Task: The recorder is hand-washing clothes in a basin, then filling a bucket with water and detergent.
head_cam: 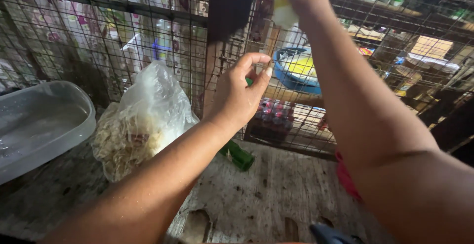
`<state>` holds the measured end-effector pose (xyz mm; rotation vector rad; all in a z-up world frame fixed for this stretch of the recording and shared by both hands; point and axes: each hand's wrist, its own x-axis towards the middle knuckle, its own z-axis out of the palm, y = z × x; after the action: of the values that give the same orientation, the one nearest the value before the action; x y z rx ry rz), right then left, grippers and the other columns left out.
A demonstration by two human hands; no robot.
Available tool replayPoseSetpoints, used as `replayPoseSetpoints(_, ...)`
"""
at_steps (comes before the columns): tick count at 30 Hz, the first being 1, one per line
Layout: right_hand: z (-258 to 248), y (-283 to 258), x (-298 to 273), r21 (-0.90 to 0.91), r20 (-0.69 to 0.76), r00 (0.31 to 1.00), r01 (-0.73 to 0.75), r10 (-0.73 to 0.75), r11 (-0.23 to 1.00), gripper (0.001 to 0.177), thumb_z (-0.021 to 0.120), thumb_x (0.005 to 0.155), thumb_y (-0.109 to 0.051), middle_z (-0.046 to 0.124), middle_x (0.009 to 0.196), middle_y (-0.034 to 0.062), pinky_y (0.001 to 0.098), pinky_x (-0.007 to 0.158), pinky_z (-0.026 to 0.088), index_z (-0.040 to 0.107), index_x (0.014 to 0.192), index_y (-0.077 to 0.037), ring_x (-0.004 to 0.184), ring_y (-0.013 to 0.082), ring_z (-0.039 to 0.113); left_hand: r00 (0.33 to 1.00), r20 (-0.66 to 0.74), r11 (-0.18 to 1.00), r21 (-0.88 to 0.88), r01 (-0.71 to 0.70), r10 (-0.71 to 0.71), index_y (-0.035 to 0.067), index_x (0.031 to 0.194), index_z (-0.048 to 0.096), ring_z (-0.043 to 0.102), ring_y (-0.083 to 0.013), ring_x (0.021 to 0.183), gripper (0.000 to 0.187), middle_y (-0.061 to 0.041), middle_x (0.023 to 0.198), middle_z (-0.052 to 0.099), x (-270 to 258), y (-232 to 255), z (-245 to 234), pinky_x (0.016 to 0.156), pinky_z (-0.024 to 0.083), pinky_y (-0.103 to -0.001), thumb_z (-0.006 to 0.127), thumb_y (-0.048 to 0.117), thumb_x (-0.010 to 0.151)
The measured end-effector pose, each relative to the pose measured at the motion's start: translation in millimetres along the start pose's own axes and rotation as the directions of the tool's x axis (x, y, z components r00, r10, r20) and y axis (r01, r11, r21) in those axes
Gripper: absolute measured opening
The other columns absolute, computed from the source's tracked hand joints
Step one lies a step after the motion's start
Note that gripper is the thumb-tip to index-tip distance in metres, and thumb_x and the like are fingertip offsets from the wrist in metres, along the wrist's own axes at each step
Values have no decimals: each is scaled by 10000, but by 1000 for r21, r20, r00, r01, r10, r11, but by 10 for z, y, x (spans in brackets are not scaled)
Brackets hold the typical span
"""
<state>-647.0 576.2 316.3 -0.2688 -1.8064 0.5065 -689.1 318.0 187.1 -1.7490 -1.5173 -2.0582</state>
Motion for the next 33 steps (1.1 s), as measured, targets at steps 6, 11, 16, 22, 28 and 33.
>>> replayPoseSetpoints(6,4,-337,-151,110,6,954,-298,300,948,375,790,838,-367,694,816,54,329,575,574,646,993,-57,689,174,702,999,32,999,-15,38,-37,129,1186,677,646,-140,628,229,-27,718,689,-22,90,-24,594,500,-313,681,240,985)
replayPoseSetpoints(11,110,-364,-646,96,-43,992,-110,115,989,383,808,919,-395,732,869,40,299,653,577,659,970,-46,750,120,691,999,-25,999,-30,-45,44,136,1180,672,678,-157,708,216,-27,784,698,-85,-2,-139,634,524,-329,688,252,999)
replayPoseSetpoints(16,114,-511,-1428,241,-48,989,-123,138,963,456,829,953,-315,681,1024,73,304,766,559,523,1162,-49,920,129,633,992,1,983,135,124,-125,217,1177,687,685,-190,668,248,-9,782,717,-147,123,-298,624,520,-350,682,341,963)
replayPoseSetpoints(22,-111,-749,-2260,244,-31,993,-107,118,964,531,842,997,-184,680,1171,86,315,963,539,444,1328,-63,1093,159,645,1000,-25,995,-102,-20,17,130,1212,670,681,-130,734,236,-19,811,703,-312,-58,-96,687,540,-318,701,243,1007)
replayPoseSetpoints(28,-575,-1147,-2981,215,-97,978,-162,186,963,610,844,970,-198,661,1232,84,330,1001,563,415,1380,-57,1134,162,650,992,0,902,-417,-115,126,89,1338,567,659,-113,808,317,-34,1119,712,-571,275,203,768,561,-284,678,161,1050)
replayPoseSetpoints(33,-1113,-1411,-3605,94,-189,957,-205,219,974,691,870,929,-201,639,1263,80,337,1012,555,407,1419,-50,1164,161,638,963,167,902,-414,-125,211,107,1428,546,678,-110,796,396,-39,998,730,-882,728,503,773,568,-290,701,179,1071)
